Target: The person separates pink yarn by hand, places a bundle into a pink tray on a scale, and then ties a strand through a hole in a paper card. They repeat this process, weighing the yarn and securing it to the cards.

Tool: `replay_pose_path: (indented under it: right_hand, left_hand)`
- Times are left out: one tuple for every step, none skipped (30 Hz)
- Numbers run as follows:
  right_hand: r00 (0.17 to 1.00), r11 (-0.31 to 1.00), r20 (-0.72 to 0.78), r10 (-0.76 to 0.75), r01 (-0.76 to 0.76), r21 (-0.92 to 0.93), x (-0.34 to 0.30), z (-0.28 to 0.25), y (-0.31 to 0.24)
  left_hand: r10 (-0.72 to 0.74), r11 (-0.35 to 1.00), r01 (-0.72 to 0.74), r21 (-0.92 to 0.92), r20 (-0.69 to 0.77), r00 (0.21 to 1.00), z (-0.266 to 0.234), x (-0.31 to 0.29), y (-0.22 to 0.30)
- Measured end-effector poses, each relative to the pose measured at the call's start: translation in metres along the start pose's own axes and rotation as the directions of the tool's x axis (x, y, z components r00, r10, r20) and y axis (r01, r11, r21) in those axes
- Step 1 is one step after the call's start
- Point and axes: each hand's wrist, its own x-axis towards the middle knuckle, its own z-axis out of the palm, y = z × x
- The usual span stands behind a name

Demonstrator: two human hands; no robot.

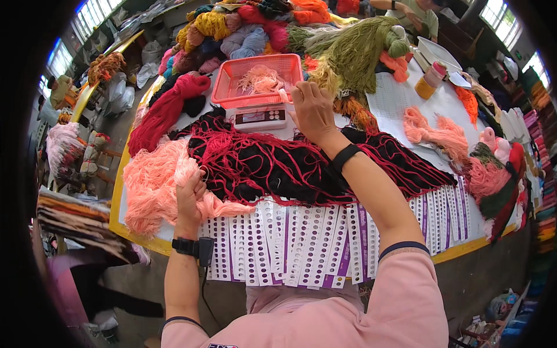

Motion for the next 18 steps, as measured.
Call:
replay_pose_path:
  right_hand:
    - [1.0,1.0,-0.02,-0.014,0.014,-0.005,0.002,0.003,0.001]
    - [1.0,1.0,-0.02,-0.013,0.013,0.001,0.004,0.005,-0.002]
    - [1.0,1.0,-0.022,-0.016,0.016,-0.003,0.007,0.007,-0.004]
    - [1.0,1.0,-0.024,-0.018,0.018,-0.008,0.009,0.009,-0.005]
    - [1.0,1.0,-0.025,-0.018,0.018,-0.006,0.01,0.01,-0.005]
    - [0.999,1.0,-0.023,-0.025,0.025,-0.018,0.011,0.011,-0.005]
    - [0.999,0.999,-0.021,-0.033,0.032,-0.031,0.012,0.012,-0.004]
    - [0.999,0.999,-0.022,-0.034,0.033,-0.029,0.014,0.013,-0.004]
    - [0.999,0.999,-0.024,-0.038,0.037,-0.03,0.015,0.014,-0.004]
    - [0.999,0.999,-0.026,-0.043,0.042,-0.031,0.017,0.015,-0.004]
    - [0.999,0.999,-0.027,-0.044,0.043,-0.027,0.017,0.017,-0.004]
    - [0.999,0.999,-0.032,-0.036,0.035,-0.025,0.018,0.019,-0.005]
    - [0.999,0.999,-0.036,-0.028,0.027,-0.022,0.019,0.021,-0.006]
    - [0.999,0.999,-0.039,-0.029,0.029,-0.02,0.019,0.023,-0.007]
    - [1.0,0.999,-0.027,-0.013,0.012,-0.041,0.019,0.024,-0.007]
    - [1.0,0.998,-0.016,0.003,-0.004,-0.063,0.019,0.025,-0.008]
    - [1.0,0.998,-0.018,0.004,-0.005,-0.064,0.017,0.028,-0.006]
    - [0.999,0.988,-0.04,-0.011,0.005,-0.153,0.017,0.031,-0.003]
  left_hand:
    - [0.001,1.0,-0.001,-0.002,0.009,1.0,0.0,0.0,0.0]
    - [0.0,1.0,0.0,0.002,0.004,1.0,-0.001,0.0,0.0]
    - [-0.001,1.0,0.001,0.008,0.001,1.0,-0.002,0.0,0.001]
    - [-0.001,1.0,0.001,0.013,-0.001,1.0,-0.002,0.0,0.001]
    - [-0.001,1.0,0.001,0.015,-0.002,1.0,-0.001,-0.001,0.002]
    - [-0.01,1.0,0.01,0.014,-0.004,1.0,0.0,-0.001,0.003]
    - [-0.019,1.0,0.019,0.013,-0.005,1.0,0.001,-0.001,0.004]
    - [-0.018,1.0,0.018,0.014,-0.007,1.0,0.0,-0.001,0.004]
    - [-0.016,1.0,0.016,0.008,0.0,1.0,-0.001,0.0,0.003]
    - [-0.013,1.0,0.013,0.002,0.007,1.0,-0.002,0.001,0.002]
    - [-0.012,1.0,0.012,0.003,0.004,1.0,-0.002,0.001,0.001]
    - [-0.009,1.0,0.009,0.005,0.007,1.0,-0.002,0.001,0.001]
    - [-0.007,1.0,0.007,0.006,0.01,1.0,-0.003,0.001,0.001]
    - [-0.004,1.0,0.004,0.007,0.007,1.0,-0.003,0.001,0.001]
    - [-0.012,1.0,0.012,0.011,0.004,1.0,-0.003,0.001,0.001]
    - [-0.02,1.0,0.02,0.015,0.002,1.0,-0.003,0.0,0.002]
    - [-0.019,1.0,0.019,0.015,0.003,1.0,-0.002,0.0,0.002]
    - [-0.023,1.0,0.023,0.013,0.013,1.0,0.0,0.0,0.002]
